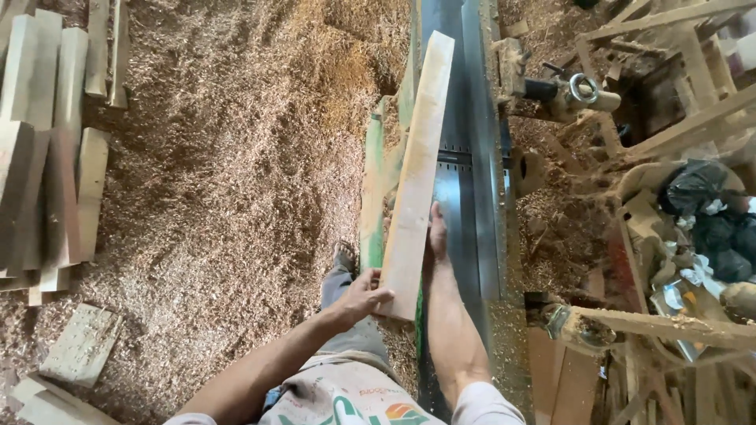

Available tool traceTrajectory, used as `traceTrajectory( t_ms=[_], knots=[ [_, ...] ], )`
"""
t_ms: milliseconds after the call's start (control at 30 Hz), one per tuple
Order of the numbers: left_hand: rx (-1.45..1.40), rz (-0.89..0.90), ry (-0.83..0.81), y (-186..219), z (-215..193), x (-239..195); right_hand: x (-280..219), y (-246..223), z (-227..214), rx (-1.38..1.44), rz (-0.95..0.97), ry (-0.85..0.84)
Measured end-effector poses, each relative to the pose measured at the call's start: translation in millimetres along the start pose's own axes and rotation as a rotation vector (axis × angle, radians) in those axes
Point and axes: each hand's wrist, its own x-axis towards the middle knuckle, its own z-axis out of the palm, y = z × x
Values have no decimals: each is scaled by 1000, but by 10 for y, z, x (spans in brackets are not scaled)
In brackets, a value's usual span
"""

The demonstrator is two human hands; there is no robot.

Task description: The person selects wooden planks from a pile on the floor, inspects them, and feeds them through a jointer machine to flatten their edges.

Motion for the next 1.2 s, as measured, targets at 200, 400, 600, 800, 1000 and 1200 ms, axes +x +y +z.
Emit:
traceTrajectory(
  t_ms=[200, 400, 600, 800, 1000, 1200],
  knots=[
    [-192, -108, -111, -4, 76, -74, -71, 21, -230, 39, 90, -127],
    [657, 24, -218, -71, 145, 199, -602, -70, -1013, -941, -181, 136],
    [684, 77, -77, 136, 530, 610, -1923, 523, -1542, -1220, -285, 501],
    [318, 16, -106, -15, 1281, 927, -2984, 1459, -2626, -1451, -275, 826],
    [445, -181, -30, -666, 1702, 989, -3426, 1982, -3520, -1860, -458, 1104],
    [759, -154, -85, -720, 1869, 975, -3319, 1818, -3858, -2059, -1044, 1176]
  ],
)
